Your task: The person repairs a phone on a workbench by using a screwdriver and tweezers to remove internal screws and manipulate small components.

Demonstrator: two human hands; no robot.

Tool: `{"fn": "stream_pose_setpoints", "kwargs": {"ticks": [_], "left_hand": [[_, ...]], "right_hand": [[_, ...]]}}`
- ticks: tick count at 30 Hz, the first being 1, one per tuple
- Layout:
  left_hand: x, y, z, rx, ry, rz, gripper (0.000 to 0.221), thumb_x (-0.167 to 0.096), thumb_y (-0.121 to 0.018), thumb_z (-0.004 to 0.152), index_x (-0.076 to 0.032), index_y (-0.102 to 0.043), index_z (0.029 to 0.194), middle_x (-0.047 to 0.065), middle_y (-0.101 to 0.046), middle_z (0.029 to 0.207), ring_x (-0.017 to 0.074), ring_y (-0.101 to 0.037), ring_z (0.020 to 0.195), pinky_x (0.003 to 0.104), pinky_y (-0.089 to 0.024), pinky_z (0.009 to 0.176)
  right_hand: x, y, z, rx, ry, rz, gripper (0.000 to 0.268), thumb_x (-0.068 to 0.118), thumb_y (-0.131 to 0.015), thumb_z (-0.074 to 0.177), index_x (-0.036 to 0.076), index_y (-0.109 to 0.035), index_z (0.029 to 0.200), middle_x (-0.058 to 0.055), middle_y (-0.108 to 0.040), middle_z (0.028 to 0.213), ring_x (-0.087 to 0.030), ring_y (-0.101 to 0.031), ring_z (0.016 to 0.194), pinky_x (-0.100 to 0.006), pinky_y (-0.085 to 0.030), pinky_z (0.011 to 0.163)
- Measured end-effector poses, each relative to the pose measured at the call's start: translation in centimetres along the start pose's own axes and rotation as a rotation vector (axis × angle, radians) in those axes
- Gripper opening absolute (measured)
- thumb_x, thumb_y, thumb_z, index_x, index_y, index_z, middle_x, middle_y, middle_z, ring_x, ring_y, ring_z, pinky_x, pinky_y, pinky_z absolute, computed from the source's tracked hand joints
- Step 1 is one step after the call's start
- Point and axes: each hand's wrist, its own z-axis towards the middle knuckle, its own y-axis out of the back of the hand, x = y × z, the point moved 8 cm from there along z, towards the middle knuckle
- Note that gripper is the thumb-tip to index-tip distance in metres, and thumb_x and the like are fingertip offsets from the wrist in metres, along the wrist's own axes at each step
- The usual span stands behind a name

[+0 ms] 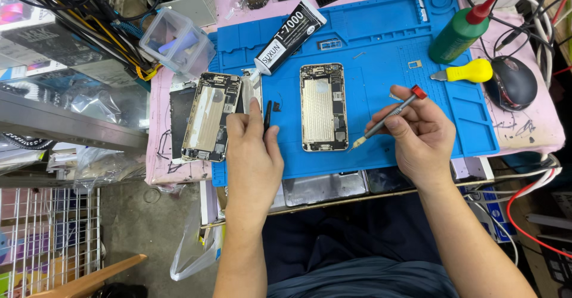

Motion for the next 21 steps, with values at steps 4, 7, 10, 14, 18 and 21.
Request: {"fn": "stream_pose_setpoints", "kwargs": {"ticks": [4,7,10,14,18,21], "left_hand": [[0.4,-0.8,0.5,-0.002,0.037,-0.03,0.058,-0.008,-0.068,0.091,-0.004,-0.051,0.146,0.02,-0.057,0.1,0.0392,-0.064,0.084,0.048,-0.052,0.072],[0.4,-1.6,0.9,-0.046,-0.02,0.081,0.04,-0.008,-0.068,0.092,-0.004,-0.064,0.131,0.018,-0.059,0.101,0.038,-0.064,0.085,0.048,-0.052,0.07],[-0.4,-2.1,0.2,-0.109,-0.114,0.201,0.023,-0.01,-0.071,0.091,-0.006,-0.073,0.114,0.014,-0.06,0.1,0.0345,-0.062,0.092,0.046,-0.05,0.075],[-2.5,-2.2,-1.5,-0.168,-0.347,0.179,0.019,-0.01,-0.074,0.084,-0.008,-0.074,0.103,0.009,-0.062,0.103,0.0309,-0.057,0.101,0.047,-0.044,0.085],[-4.1,-2.8,-2.7,-0.035,-0.551,-0.118,0.019,-0.012,-0.076,0.084,-0.012,-0.072,0.102,0.006,-0.063,0.113,0.0284,-0.057,0.111,0.046,-0.045,0.095],[-4.3,-3.5,-3.1,0.039,-0.611,-0.046,0.021,-0.016,-0.078,0.084,-0.015,-0.073,0.104,0.001,-0.065,0.112,0.0253,-0.058,0.109,0.048,-0.043,0.095]], "right_hand": [[-0.1,0.4,-0.1,-0.045,-0.004,-0.035,0.053,0.004,-0.068,0.102,-0.01,-0.046,0.149,-0.018,-0.071,0.107,-0.029,-0.074,0.094,-0.044,-0.064,0.087],[-0.1,0.4,0.2,-0.059,-0.013,-0.02,0.055,0.003,-0.068,0.102,-0.011,-0.046,0.151,-0.018,-0.072,0.106,-0.028,-0.074,0.094,-0.043,-0.065,0.087],[0.5,0.1,0.5,-0.07,-0.017,-0.077,0.061,0.001,-0.067,0.101,-0.009,-0.042,0.155,-0.018,-0.073,0.104,-0.028,-0.074,0.093,-0.041,-0.064,0.086],[2.1,-1.2,0.2,-0.015,0.067,-0.229,0.076,-0.002,-0.067,0.1,-0.001,-0.024,0.164,-0.017,-0.072,0.103,-0.025,-0.074,0.097,-0.038,-0.063,0.091],[2.7,-1.9,0.1,0.043,0.244,-0.331,0.07,-0.003,-0.068,0.107,0.003,-0.026,0.164,-0.018,-0.071,0.103,-0.023,-0.074,0.096,-0.035,-0.063,0.093],[2.0,-1.6,-0.3,0.031,0.249,-0.422,0.064,-0.003,-0.067,0.106,0.002,-0.033,0.16,-0.019,-0.071,0.103,-0.023,-0.073,0.095,-0.034,-0.062,0.089]]}}
